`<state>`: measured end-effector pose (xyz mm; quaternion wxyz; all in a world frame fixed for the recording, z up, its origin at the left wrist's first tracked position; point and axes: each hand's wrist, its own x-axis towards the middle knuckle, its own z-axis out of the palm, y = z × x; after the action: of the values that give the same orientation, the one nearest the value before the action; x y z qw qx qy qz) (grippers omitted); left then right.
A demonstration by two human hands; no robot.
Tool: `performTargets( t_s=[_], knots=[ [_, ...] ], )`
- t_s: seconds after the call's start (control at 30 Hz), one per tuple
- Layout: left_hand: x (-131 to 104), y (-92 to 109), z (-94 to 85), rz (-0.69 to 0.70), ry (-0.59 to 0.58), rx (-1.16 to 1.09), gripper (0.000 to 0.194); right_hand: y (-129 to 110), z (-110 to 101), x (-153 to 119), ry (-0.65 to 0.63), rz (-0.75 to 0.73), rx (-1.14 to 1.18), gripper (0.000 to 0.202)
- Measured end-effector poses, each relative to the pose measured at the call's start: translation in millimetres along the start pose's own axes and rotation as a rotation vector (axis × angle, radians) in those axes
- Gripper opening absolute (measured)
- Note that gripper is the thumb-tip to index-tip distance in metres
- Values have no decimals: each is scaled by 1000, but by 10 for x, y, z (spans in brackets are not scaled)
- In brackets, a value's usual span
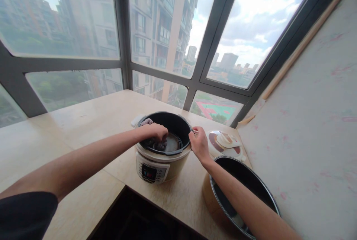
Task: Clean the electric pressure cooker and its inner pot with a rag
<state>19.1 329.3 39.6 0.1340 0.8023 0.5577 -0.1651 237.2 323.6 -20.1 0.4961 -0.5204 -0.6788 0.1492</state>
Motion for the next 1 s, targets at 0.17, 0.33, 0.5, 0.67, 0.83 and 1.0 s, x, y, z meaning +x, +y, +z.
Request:
performTargets(
  t_s=[0.17, 0.33, 0.5, 0.67, 0.83, 1.0],
  knots=[
    [75, -5, 111, 15, 137, 117, 38, -9, -4, -3, 11, 1, 3, 26],
    [85, 48, 93, -144, 356, 53, 39, -22, -12, -13, 14, -9, -5, 27],
    [18, 107, -1, -217, 382, -12, 41, -31, -11, -13, 9, 0, -2, 30],
    [-49, 92, 23, -213, 302, -98, 47, -19, -6, -6, 11, 3, 4, 30],
    [-149, -63, 9, -92, 558, -225, 53, -17, -3, -13, 19, 12, 21, 28],
    [-329, -264, -188, -157, 896, -63, 54, -34, 3, -18, 33, 40, 48, 29]
  ],
)
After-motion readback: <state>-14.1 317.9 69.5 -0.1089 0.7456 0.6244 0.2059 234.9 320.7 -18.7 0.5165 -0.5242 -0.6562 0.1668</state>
